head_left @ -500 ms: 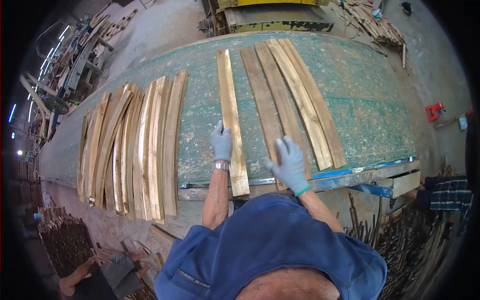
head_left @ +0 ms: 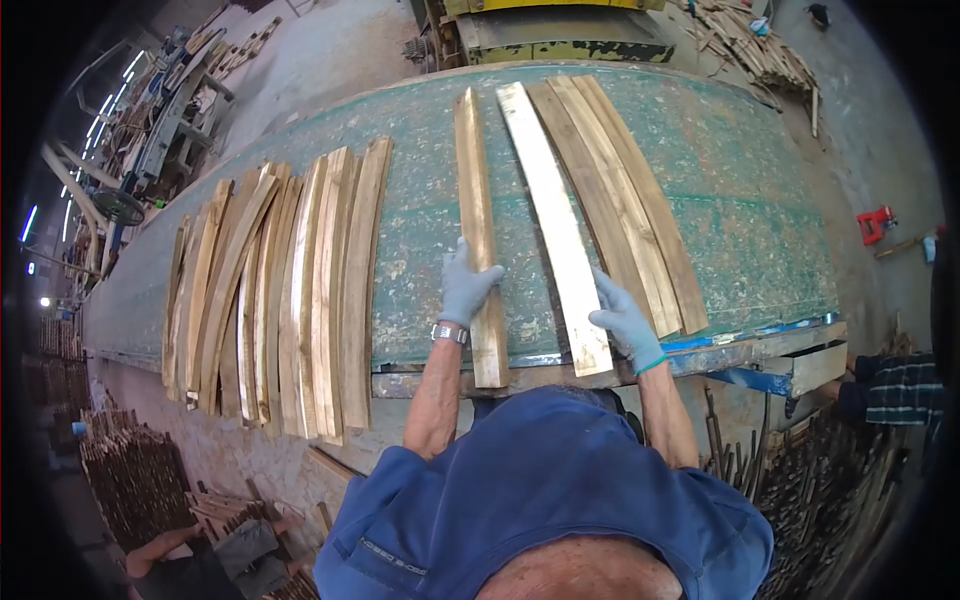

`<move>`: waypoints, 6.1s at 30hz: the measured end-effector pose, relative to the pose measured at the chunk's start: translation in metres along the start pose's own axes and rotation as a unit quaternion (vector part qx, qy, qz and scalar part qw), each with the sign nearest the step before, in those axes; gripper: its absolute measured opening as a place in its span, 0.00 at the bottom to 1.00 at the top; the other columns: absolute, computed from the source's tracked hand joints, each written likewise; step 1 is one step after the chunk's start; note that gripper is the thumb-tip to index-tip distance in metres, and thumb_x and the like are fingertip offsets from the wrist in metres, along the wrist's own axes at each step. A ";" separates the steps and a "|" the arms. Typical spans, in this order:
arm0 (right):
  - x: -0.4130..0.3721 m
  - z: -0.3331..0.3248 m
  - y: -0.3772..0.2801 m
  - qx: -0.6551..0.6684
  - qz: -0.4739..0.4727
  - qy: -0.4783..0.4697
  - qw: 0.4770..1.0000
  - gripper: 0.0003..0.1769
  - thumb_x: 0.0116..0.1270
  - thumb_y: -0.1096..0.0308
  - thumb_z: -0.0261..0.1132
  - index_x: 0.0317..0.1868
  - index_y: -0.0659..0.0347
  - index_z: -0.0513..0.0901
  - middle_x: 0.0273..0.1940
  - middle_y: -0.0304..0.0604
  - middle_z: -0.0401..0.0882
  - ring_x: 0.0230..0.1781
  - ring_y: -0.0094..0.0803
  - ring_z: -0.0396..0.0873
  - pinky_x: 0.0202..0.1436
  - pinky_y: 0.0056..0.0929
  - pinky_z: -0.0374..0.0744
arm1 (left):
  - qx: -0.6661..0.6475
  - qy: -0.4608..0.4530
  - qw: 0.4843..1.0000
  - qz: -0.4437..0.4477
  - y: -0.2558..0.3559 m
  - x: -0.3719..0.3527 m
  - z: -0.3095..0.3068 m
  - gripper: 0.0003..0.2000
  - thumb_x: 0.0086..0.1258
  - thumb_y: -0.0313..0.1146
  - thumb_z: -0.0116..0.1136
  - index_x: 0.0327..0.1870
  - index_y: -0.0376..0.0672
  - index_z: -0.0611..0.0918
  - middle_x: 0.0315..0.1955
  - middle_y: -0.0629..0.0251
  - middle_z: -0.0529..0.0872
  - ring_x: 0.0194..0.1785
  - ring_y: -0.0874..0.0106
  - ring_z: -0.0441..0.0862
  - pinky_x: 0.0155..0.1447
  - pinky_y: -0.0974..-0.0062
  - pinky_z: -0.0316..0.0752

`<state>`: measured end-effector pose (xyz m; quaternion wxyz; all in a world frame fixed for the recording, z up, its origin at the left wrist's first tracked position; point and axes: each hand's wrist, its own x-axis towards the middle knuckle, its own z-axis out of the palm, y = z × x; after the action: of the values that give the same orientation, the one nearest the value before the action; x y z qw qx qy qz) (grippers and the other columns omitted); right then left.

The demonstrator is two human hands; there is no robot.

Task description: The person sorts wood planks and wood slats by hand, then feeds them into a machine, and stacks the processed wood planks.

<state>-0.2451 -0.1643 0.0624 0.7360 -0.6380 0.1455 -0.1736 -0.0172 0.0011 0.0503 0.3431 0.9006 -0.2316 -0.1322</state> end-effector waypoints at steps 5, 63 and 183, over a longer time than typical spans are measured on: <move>-0.004 -0.015 -0.018 -0.511 -0.138 0.224 0.818 0.31 0.61 0.66 0.68 0.63 0.68 0.72 0.60 0.60 0.74 0.63 0.52 0.71 0.69 0.43 0.68 | -0.009 -0.028 0.999 0.015 0.012 -0.009 -0.011 0.40 0.56 0.40 0.67 0.71 0.33 0.66 0.53 0.50 0.75 0.54 0.59 0.77 0.60 0.67 0.74; -0.005 -0.050 0.030 -0.678 0.054 0.320 0.660 0.33 0.64 0.45 0.58 0.68 0.47 0.71 0.65 0.55 0.67 0.55 0.54 0.71 0.58 0.52 0.70 | -0.013 0.052 0.991 0.119 -0.086 0.104 -0.067 0.36 0.69 0.52 0.55 0.72 0.38 0.64 0.70 0.46 0.66 0.74 0.53 0.61 0.76 0.64 0.55; 0.203 -0.035 -0.005 -0.459 -0.099 -0.020 0.883 0.16 0.63 0.73 0.63 0.51 0.65 0.80 0.50 0.51 0.81 0.51 0.45 0.79 0.57 0.38 0.76 | 0.436 0.167 0.791 -0.395 -0.224 0.123 -0.376 0.47 0.57 0.78 0.44 0.71 0.50 0.69 0.67 0.48 0.70 0.71 0.58 0.66 0.70 0.47 0.57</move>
<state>-0.0782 -0.2857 0.0643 0.3425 -0.9187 0.1307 -0.1467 0.3105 0.2951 0.1623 -0.1343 0.9758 0.1720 0.0113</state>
